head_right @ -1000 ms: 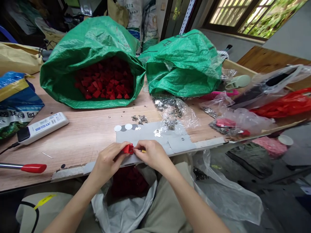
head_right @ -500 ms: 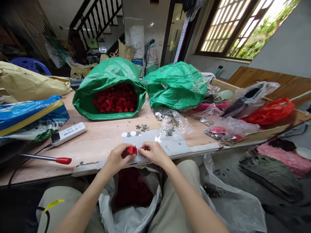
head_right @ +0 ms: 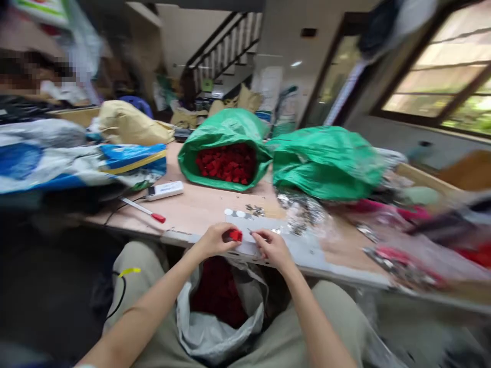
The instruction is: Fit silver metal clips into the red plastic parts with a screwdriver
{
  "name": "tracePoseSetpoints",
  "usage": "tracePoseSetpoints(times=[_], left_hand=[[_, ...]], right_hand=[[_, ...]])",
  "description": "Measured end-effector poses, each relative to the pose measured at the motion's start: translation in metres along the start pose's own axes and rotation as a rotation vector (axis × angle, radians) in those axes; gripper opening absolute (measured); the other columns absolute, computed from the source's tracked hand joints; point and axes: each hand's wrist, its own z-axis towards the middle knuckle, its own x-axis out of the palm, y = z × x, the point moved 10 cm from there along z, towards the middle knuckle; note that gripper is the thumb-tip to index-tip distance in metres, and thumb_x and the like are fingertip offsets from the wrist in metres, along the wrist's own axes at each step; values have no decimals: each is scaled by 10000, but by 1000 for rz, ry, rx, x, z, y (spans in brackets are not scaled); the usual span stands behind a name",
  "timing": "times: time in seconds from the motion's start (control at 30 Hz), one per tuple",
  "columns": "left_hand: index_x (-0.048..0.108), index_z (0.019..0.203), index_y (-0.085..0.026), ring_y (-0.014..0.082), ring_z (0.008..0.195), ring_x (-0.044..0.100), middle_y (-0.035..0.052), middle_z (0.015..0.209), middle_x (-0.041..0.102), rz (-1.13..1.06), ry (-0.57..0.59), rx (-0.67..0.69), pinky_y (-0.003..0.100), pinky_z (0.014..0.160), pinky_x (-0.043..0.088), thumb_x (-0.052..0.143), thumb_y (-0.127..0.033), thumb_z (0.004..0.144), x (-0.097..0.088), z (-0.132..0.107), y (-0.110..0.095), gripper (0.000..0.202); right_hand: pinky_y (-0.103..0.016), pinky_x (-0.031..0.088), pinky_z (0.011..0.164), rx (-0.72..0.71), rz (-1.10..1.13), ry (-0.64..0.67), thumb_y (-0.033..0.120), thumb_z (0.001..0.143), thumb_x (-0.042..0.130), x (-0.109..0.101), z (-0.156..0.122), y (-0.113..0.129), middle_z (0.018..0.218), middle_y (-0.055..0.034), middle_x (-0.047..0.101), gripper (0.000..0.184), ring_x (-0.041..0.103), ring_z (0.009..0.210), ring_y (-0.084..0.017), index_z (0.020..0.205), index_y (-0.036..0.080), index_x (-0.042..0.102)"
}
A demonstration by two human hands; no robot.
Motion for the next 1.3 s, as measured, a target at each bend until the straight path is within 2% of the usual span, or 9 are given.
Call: tracePoseSetpoints(times=[0.1, 0.23, 0.4, 0.57, 0.77, 1.07, 1.3], left_hand=[[709, 968, -173, 171, 833, 667, 43, 907, 738, 58, -52, -7, 249, 796, 496, 751, -370, 775, -4, 1, 3, 279], [718, 925, -165, 161, 772, 664, 43, 836, 733, 146, -99, -9, 235, 758, 492, 732, -449, 780, -8, 3, 6, 319], [703, 954, -156, 172, 818, 676, 63, 879, 739, 210, -120, 29, 243, 799, 491, 690, -454, 812, -4, 2, 1, 330], [692, 926, -156, 168, 786, 669, 55, 848, 735, 245, -128, 17, 245, 775, 493, 674, -457, 823, -6, 1, -1, 319], [669, 855, -176, 166, 777, 666, 37, 819, 727, 279, -180, -31, 243, 757, 480, 667, -493, 820, -9, -1, 4, 319], [677, 867, -201, 166, 778, 672, 21, 821, 727, 238, -152, -115, 235, 697, 461, 682, -543, 794, -10, 5, 14, 350], [674, 850, -219, 176, 779, 666, 12, 808, 724, 213, -123, -233, 242, 689, 459, 704, -559, 763, -8, 8, 26, 353]], right_hand=[[-221, 387, 370, 9, 11, -6, 586, 706, 746, -3, 3, -2, 583, 41, 514, 481, 421, 401, -77, 905, 153, 680], [-235, 427, 391, 1, 30, 7, 587, 667, 784, -6, 7, -3, 598, 29, 548, 493, 440, 417, -87, 906, 164, 702], [-242, 446, 402, -9, 104, -5, 562, 643, 810, -11, 5, -1, 618, 25, 565, 462, 438, 421, -86, 884, 181, 706], [-244, 444, 412, -20, 122, -17, 568, 639, 814, -11, 4, 2, 625, 23, 565, 470, 438, 425, -85, 873, 177, 700], [-253, 436, 426, -38, 44, -18, 592, 649, 793, -12, 3, 2, 634, 19, 570, 501, 468, 444, -104, 911, 176, 698], [-278, 441, 466, -4, -65, -10, 612, 647, 746, -14, 7, 0, 608, 11, 575, 510, 508, 465, -138, 916, 181, 706], [-321, 481, 491, -16, -275, 4, 624, 642, 683, -15, 9, 5, 544, -26, 617, 486, 581, 471, -207, 880, 203, 740]])
